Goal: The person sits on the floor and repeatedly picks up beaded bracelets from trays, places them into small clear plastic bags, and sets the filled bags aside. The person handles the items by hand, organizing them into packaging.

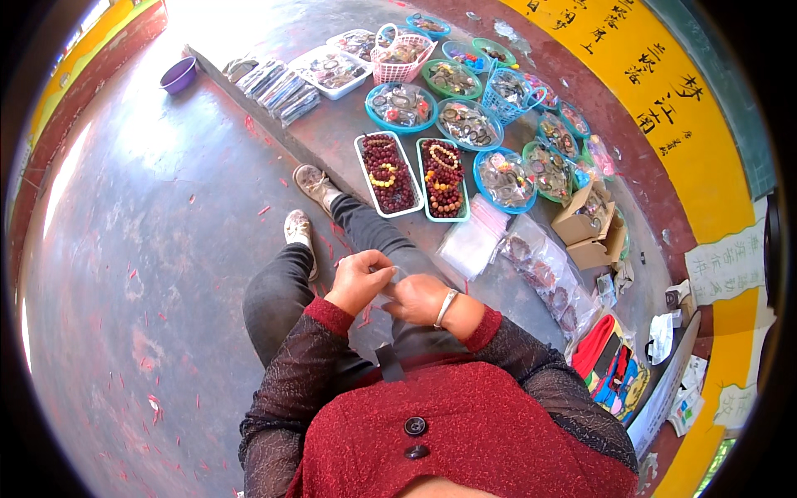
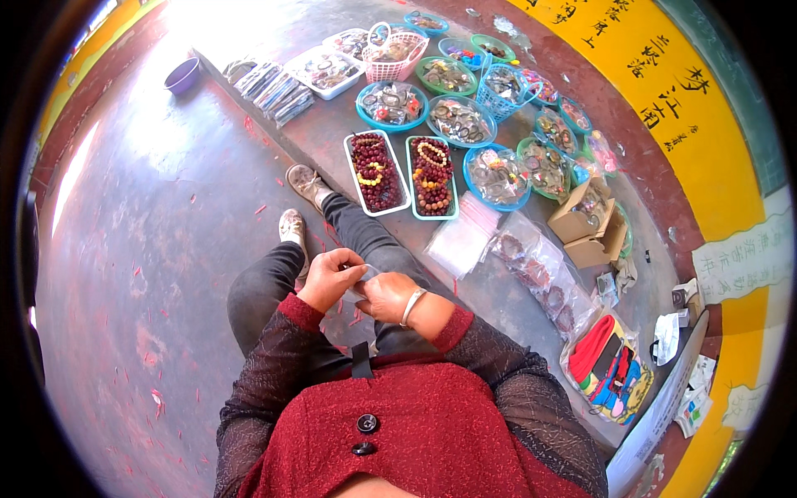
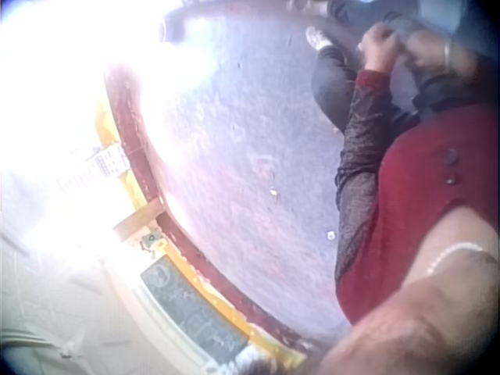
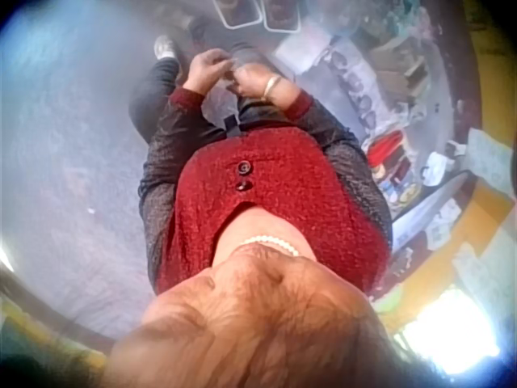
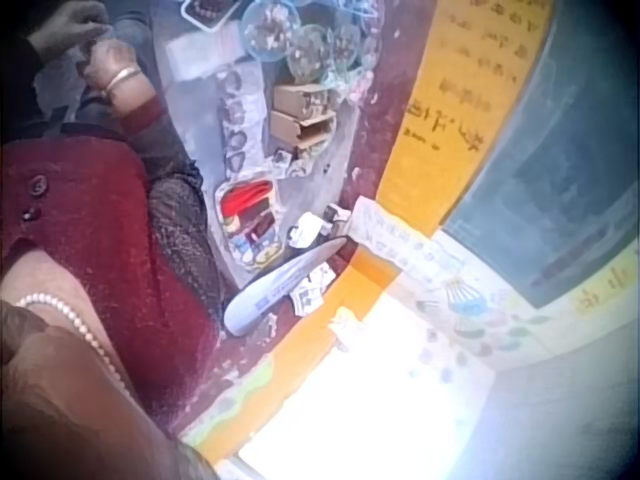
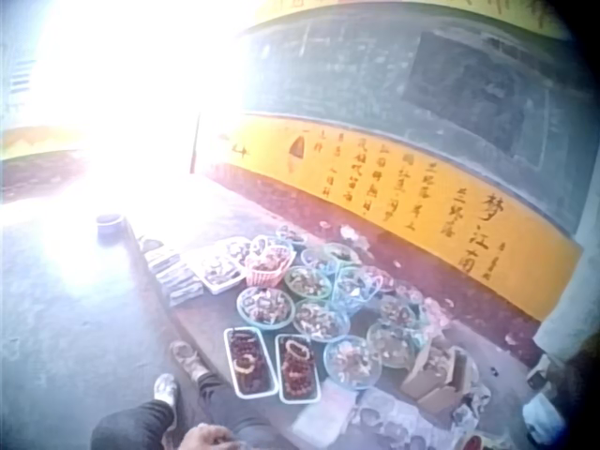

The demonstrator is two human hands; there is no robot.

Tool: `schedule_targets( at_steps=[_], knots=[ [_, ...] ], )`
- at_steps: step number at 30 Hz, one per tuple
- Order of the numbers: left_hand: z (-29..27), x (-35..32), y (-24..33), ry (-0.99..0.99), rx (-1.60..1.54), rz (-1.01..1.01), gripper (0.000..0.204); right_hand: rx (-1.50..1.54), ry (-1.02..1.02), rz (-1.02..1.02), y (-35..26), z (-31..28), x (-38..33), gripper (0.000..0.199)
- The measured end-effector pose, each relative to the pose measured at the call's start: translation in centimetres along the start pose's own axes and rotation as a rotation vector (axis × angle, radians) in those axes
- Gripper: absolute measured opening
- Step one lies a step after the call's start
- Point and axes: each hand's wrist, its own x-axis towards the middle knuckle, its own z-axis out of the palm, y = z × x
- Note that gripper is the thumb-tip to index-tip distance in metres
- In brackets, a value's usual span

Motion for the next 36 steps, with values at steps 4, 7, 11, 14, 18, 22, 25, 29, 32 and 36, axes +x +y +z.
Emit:
schedule_targets(
  at_steps=[4, 7, 11, 14, 18, 22, 25, 29, 32, 36],
  knots=[
    [0.0, 0.1, 0.3, 0.039, -0.049, 0.070, 0.016, 0.243, 0.011, -0.112, 2.7, 1.6, 0.5, 0.026],
    [-1.2, 1.1, -0.7, 0.315, -0.062, 0.261, 0.019, 0.783, 0.077, 0.185, 2.8, 0.5, -0.1, 0.028],
    [-2.6, 1.1, 0.2, 0.319, -0.429, -0.009, 0.024, 1.283, 0.119, 0.215, 3.8, -1.3, -1.3, 0.030],
    [-3.1, 1.1, 0.1, 0.293, -0.494, -0.069, 0.022, 1.467, 0.124, 0.206, 4.5, -1.8, -1.7, 0.035],
    [-3.5, 1.4, -0.9, 0.246, -0.547, -0.101, 0.021, 1.680, 0.194, 0.185, 4.9, -1.9, -2.2, 0.039],
    [-3.7, 1.0, -0.6, 0.113, -0.570, -0.251, 0.019, 1.762, 0.143, 0.157, 5.2, -1.9, -2.4, 0.041],
    [-3.4, 1.0, -0.6, 0.079, -0.594, -0.234, 0.019, 1.702, 0.049, 0.164, 5.4, -1.8, -2.5, 0.043],
    [-3.2, 1.0, 0.0, -0.011, -0.620, -0.236, 0.021, 1.614, -0.034, 0.108, 6.4, -1.3, -2.5, 0.045],
    [-3.0, 0.8, 0.2, -0.036, -0.656, -0.207, 0.022, 1.738, 0.006, 0.071, 5.9, -1.7, -2.6, 0.050],
    [-2.9, 0.8, 0.3, -0.005, -0.700, -0.206, 0.025, 1.823, 0.057, 0.090, 5.4, -2.7, -2.8, 0.057]
  ],
)
